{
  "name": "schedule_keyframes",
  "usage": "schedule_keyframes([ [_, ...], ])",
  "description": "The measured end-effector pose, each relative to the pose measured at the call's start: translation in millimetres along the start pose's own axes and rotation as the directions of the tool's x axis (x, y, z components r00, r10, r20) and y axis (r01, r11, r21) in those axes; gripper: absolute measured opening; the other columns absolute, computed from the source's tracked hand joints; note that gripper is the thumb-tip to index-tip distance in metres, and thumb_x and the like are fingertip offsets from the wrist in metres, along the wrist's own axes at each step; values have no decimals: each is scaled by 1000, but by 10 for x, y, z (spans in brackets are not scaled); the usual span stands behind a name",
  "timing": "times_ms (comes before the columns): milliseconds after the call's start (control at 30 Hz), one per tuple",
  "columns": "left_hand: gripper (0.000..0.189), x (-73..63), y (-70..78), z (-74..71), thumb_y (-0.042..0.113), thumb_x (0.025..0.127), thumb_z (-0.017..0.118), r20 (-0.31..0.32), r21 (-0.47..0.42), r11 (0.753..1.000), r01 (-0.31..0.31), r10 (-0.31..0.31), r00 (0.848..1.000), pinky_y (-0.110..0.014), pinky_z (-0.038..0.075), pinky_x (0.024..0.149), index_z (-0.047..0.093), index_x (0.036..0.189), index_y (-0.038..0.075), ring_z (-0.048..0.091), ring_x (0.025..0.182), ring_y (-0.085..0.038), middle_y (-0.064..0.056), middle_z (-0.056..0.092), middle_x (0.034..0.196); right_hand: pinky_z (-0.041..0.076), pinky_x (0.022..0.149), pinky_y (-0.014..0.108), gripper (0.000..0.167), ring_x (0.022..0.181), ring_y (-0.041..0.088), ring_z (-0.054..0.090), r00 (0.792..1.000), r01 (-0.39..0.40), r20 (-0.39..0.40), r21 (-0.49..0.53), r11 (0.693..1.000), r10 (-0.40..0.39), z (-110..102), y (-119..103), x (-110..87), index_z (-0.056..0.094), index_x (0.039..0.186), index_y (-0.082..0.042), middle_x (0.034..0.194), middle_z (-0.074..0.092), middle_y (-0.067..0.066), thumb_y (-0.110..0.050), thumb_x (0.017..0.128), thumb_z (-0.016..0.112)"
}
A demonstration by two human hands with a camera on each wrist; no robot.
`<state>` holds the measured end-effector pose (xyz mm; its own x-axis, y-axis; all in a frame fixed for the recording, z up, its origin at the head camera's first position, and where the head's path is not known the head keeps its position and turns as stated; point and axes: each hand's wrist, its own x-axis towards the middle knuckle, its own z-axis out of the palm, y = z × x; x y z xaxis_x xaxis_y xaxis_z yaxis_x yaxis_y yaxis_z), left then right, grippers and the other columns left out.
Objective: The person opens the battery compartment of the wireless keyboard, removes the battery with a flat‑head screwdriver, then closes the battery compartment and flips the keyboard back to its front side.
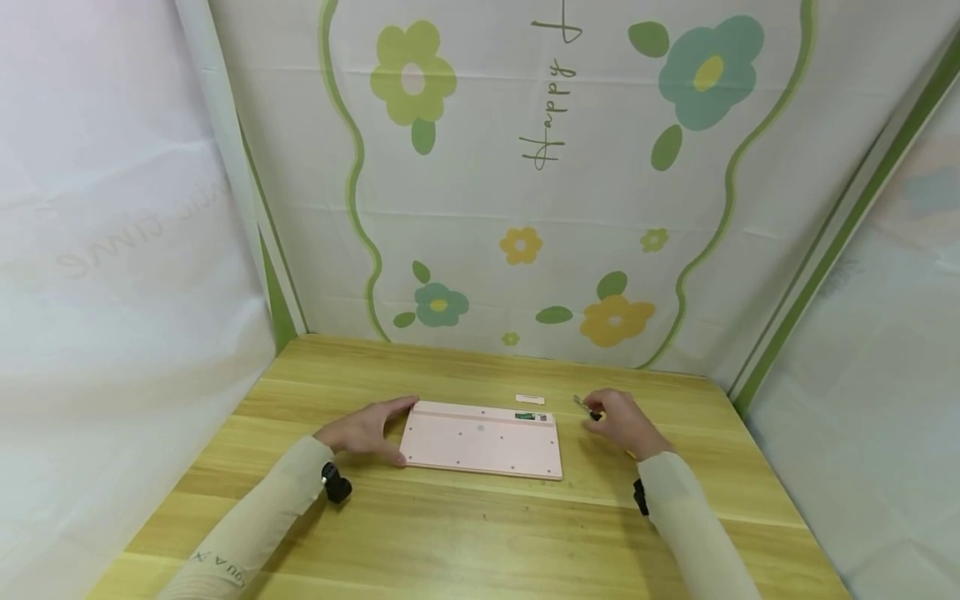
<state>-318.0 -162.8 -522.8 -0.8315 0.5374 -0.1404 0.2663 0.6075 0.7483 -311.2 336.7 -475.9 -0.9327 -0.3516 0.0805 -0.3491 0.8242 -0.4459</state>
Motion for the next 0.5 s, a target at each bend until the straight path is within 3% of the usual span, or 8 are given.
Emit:
schedule_keyframes([
  [300,121,-23,31,1,34,69,101,-3,-15,1000,28,-28,1000,-60,26,131,32,167,15,29,161,-39,-13,33,173,63,90,50,31,98,30,73,990,141,15,-20,990,-140,196,-319,224,73,115,9,112,76,23,-6,90,82],
  [500,120,-7,31,-1,35,71,100,6,-1,1000,13,-13,1000,-59,26,131,32,167,13,29,161,-38,-13,33,173,64,87,46,24,93,24,72,986,161,48,-9,987,-160,340,-455,380,75,108,6,104,77,16,-2,87,82],
])
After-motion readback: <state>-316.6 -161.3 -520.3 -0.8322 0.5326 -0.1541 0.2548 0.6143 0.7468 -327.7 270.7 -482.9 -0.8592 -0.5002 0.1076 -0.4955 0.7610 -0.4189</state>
